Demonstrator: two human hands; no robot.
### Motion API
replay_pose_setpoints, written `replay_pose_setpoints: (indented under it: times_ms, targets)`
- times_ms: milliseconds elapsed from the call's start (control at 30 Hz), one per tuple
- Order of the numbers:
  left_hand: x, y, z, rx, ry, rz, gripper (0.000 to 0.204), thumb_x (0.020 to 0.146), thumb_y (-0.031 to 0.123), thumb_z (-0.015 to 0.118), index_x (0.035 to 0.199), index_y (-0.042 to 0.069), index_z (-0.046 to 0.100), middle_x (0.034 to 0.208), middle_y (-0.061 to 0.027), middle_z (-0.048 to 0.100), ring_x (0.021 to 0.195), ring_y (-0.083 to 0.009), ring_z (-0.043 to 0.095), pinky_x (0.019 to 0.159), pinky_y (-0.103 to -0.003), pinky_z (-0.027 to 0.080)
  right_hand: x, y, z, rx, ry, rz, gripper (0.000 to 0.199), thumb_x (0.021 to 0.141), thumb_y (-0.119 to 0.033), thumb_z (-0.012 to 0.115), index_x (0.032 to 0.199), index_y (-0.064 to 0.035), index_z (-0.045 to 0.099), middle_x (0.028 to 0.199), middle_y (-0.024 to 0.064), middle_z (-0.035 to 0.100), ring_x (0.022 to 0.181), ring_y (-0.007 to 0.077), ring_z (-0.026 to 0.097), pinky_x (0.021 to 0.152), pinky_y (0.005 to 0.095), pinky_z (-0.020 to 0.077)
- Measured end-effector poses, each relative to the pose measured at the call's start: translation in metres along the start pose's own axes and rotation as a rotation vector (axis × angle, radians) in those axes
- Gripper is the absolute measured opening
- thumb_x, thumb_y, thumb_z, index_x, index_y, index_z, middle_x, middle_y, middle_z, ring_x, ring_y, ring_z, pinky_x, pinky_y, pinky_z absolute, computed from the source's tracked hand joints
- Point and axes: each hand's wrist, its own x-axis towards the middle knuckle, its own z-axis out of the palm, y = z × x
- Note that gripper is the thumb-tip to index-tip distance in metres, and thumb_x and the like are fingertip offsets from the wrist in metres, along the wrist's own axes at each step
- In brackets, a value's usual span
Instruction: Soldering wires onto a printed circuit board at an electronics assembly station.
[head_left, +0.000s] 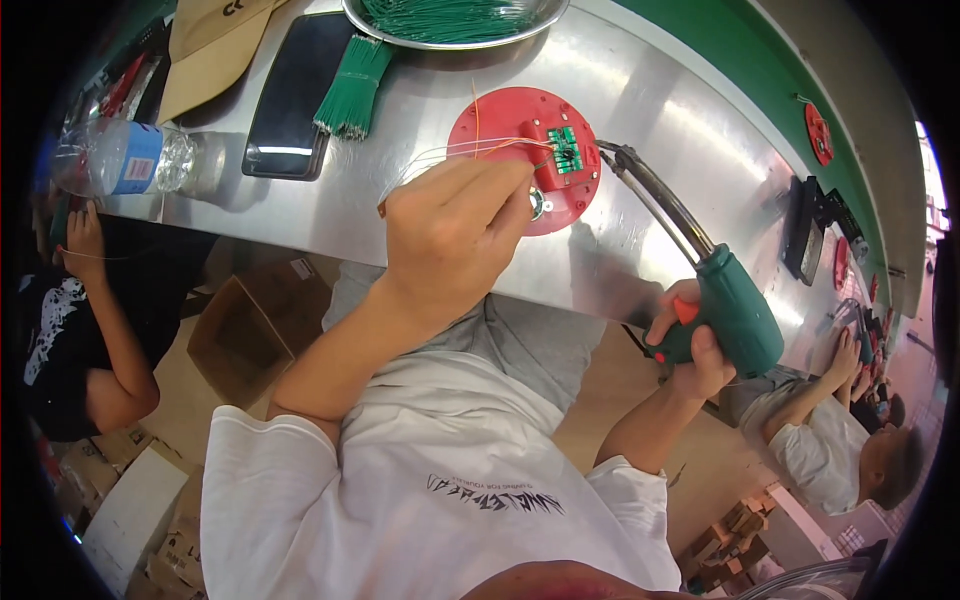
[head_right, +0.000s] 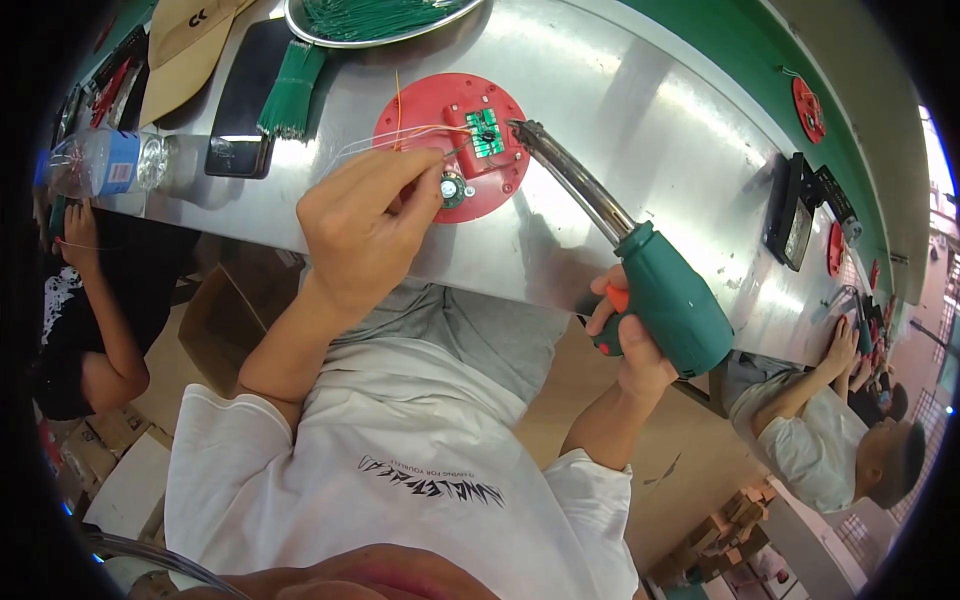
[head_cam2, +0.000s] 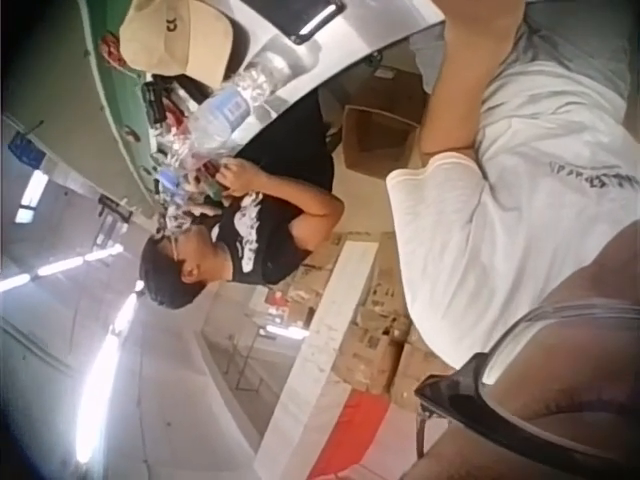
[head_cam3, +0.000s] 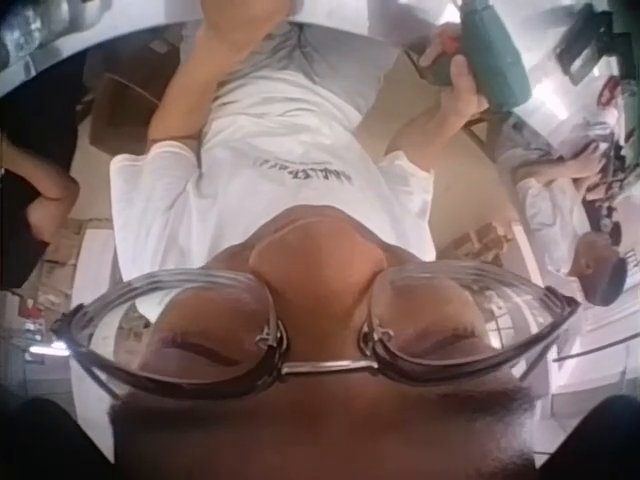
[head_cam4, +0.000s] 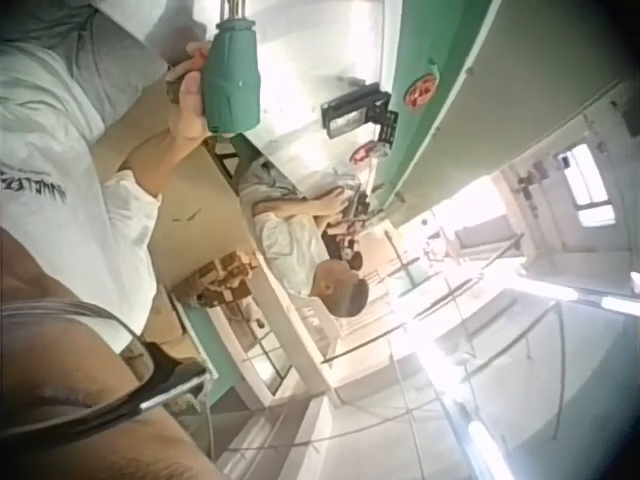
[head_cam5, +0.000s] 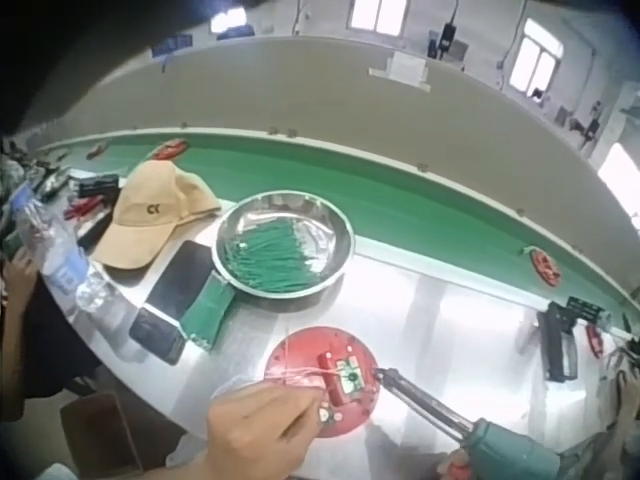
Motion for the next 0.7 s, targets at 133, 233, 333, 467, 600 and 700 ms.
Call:
replay_pose_setpoints:
  times_ms: [133,233,333,467,600,700]
  targets:
    - [0.000,-0.006,0.000,0.036,0.208,0.183,0.019,0.069,-0.006,0.072,0.087,0.001,0.069,0.079,-0.0098,0.065,0.063,-0.0271,0.060,0.055,-0.034,0.048,0.000,-0.005,0.009,0.027,0.032,0.033,0.053,0.090,-0.024,0.064,0.124,0.0144,0.053,0.096,0.0278,0.065,0.052,0.0235,0.061,0.047,0.0293,0.0479]
    - [0.001,0.004,-0.006,0.105,0.181,0.194,0.024,0.066,-0.006,0.074,0.088,0.000,0.069,0.090,-0.0098,0.064,0.073,-0.0269,0.060,0.060,-0.034,0.049,0.002,-0.009,0.011,0.021,-0.020,0.052,0.050,0.089,-0.023,0.066,0.122,0.0139,0.056,0.097,0.0279,0.065,0.053,0.0238,0.060,0.048,0.0294,0.0485]
    - [0.006,-0.005,0.001,0.179,0.098,0.298,0.025,0.064,-0.004,0.074,0.088,0.000,0.070,0.095,-0.0088,0.064,0.080,-0.0265,0.059,0.065,-0.034,0.049,-0.002,-0.008,0.010,-0.020,-0.064,0.060,0.050,0.088,-0.023,0.067,0.120,0.0137,0.058,0.098,0.0277,0.065,0.055,0.0241,0.060,0.049,0.0295,0.0487]
    - [0.001,-0.010,0.014,0.193,0.068,0.246,0.023,0.064,-0.003,0.073,0.086,0.001,0.069,0.090,-0.0072,0.063,0.081,-0.0265,0.058,0.067,-0.035,0.048,-0.003,-0.007,0.010,-0.072,-0.096,0.064,0.051,0.087,-0.024,0.068,0.120,0.0135,0.058,0.099,0.0270,0.064,0.058,0.0242,0.060,0.049,0.0295,0.0485]
    - [-0.001,-0.012,0.016,0.175,0.069,0.207,0.019,0.065,-0.003,0.073,0.083,0.002,0.068,0.085,-0.0053,0.060,0.079,-0.0253,0.057,0.064,-0.035,0.048,-0.004,-0.007,0.012,-0.070,-0.115,0.083,0.049,0.087,-0.023,0.067,0.118,0.0137,0.059,0.099,0.0266,0.064,0.058,0.0242,0.061,0.050,0.0296,0.0486]
    - [-0.001,-0.013,0.016,0.167,0.066,0.197,0.018,0.066,-0.003,0.073,0.082,0.002,0.067,0.082,-0.0049,0.058,0.078,-0.0247,0.056,0.064,-0.035,0.048,-0.003,-0.009,0.014,-0.064,-0.082,0.113,0.047,0.087,-0.022,0.067,0.116,0.0138,0.059,0.097,0.0260,0.064,0.057,0.0239,0.061,0.050,0.0293,0.0483]
